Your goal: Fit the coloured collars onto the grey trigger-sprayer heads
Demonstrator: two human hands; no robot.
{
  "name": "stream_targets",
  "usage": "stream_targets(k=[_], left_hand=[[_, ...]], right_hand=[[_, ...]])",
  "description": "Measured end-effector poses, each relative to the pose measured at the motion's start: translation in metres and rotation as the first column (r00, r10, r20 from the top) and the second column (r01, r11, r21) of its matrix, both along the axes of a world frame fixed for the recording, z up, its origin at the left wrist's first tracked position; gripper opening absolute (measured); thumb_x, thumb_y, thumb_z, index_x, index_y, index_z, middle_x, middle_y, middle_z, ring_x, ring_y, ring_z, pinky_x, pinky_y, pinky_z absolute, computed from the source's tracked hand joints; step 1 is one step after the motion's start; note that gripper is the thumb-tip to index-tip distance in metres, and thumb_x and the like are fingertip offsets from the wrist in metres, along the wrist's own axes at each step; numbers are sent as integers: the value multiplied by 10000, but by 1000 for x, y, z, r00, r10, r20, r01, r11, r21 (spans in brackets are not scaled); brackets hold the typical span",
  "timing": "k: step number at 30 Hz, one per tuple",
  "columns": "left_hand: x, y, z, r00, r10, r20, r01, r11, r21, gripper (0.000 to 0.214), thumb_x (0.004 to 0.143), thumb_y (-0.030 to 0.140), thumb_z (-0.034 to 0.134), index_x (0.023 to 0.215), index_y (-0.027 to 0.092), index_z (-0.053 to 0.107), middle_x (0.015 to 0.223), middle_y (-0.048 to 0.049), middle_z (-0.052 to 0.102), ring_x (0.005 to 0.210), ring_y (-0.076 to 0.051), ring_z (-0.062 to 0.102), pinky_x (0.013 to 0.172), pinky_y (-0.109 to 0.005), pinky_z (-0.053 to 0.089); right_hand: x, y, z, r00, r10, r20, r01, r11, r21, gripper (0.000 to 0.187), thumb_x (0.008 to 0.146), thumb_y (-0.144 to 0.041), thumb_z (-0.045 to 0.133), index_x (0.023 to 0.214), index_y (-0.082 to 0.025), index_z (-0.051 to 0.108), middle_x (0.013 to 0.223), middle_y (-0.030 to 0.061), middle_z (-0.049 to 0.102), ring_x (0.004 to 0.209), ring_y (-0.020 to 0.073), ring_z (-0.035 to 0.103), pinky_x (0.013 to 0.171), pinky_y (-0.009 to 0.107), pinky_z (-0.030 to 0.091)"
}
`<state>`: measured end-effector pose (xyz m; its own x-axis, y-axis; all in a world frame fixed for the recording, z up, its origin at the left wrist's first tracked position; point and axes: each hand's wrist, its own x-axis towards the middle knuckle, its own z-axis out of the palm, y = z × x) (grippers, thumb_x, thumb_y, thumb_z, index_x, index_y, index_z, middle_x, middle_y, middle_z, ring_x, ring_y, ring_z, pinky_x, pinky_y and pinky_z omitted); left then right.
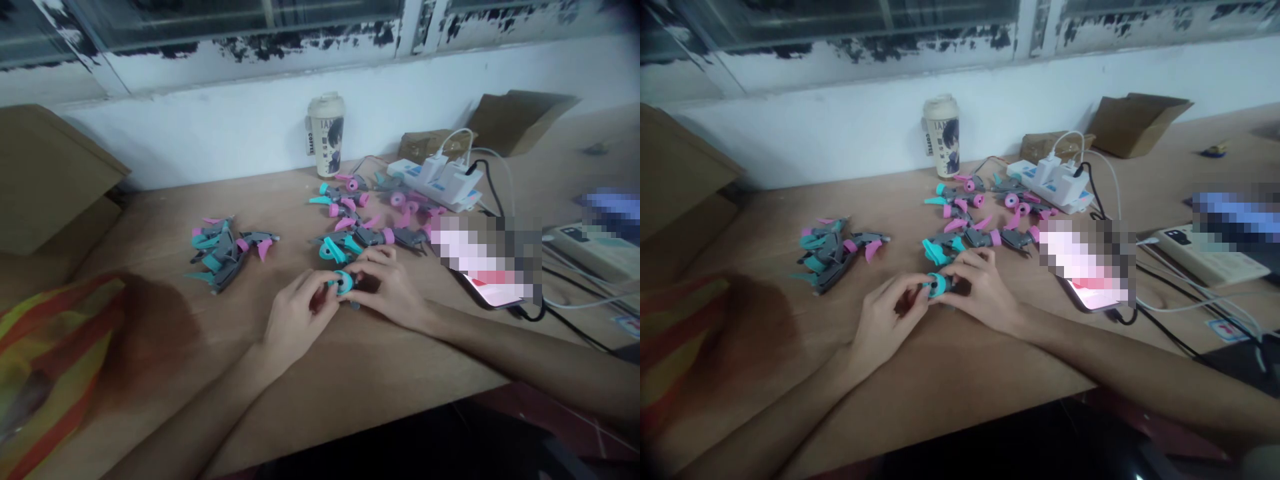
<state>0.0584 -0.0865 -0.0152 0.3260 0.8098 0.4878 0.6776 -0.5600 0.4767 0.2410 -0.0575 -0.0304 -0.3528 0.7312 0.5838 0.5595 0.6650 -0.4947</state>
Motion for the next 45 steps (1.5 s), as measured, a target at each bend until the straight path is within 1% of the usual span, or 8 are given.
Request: stream_targets(k=[4, 7, 19, 26, 31, 36, 39, 45], left_hand=[[1, -1, 0, 1000, 18, 17, -18, 1000, 9, 44, 840, 195, 525, 835, 192, 568, 628, 40, 483, 556, -95, 457, 535, -202, 377], [-1, 0, 1, 996, -83, 43, 83, 997, -5, 102, 849, 181, 520, 763, 183, 575, 614, 45, 420, 539, -82, 419, 538, -199, 367], [-2, -1, 0, 988, -154, -22, 154, 988, -22, 225, 884, 199, 495, 1054, 231, 640, 732, 25, 501, 566, -69, 468, 562, -196, 393], [-13, 12, -1, 985, 162, 65, -154, 982, -113, 159, 872, 281, 485, 781, 176, 562, 602, 46, 505, 538, -93, 486, 543, -212, 370], [-15, 17, -2, 965, 105, -240, -151, 971, -183, 111, 810, 242, 515, 714, 190, 539, 621, 41, 514, 552, -111, 473, 514, -227, 299], [-13, 15, -4, 957, 106, -271, -160, 970, -186, 159, 824, 258, 484, 715, 174, 563, 626, 10, 542, 547, -133, 487, 496, -243, 288], [-14, 15, -5, 958, 105, -266, -157, 971, -182, 150, 830, 253, 482, 753, 171, 580, 641, 3, 554, 562, -140, 501, 511, -248, 304], [-16, 16, -7, 972, 73, -222, -113, 978, -173, 107, 834, 210, 474, 813, 204, 579, 715, 15, 569, 634, -138, 523, 557, -237, 343]], right_hand=[[1, 0, 0, 1000, 3, -3, -3, 1000, 18, 244, 787, -446, 622, 864, -216, 654, 733, -1, 592, 806, 167, 556, 827, 362, 316], [2, -1, 1, 1000, 13, -4, -13, 999, 37, 250, 790, -443, 619, 884, -214, 656, 742, 5, 596, 825, 174, 555, 832, 362, 319], [8, 6, 0, 998, -44, 40, 41, 996, 78, 210, 834, -403, 576, 909, -222, 652, 753, 3, 589, 813, 168, 558, 873, 379, 307], [2, 17, 14, 986, -137, 96, 123, 983, 135, 324, 793, -501, 588, 910, -208, 661, 827, 18, 620, 858, 187, 570, 886, 385, 259], [-46, 56, 49, 970, -17, 243, -9, 994, 105, 398, 788, -568, 548, 838, -190, 665, 791, 25, 656, 835, 197, 578, 851, 373, 251], [-132, 85, 57, 906, 71, 416, -127, 986, 108, 478, 854, -562, 444, 913, -136, 653, 984, 129, 674, 965, 257, 581, 872, 400, 243], [-153, 91, 55, 886, 133, 443, -193, 977, 92, 526, 845, -572, 450, 1063, -114, 592, 1056, 159, 653, 1008, 263, 574, 891, 395, 256], [-78, 96, 51, 863, 165, 478, -190, 982, 5, 421, 853, -510, 496, 1029, -149, 623, 903, 90, 679, 917, 232, 598, 861, 362, 313]])
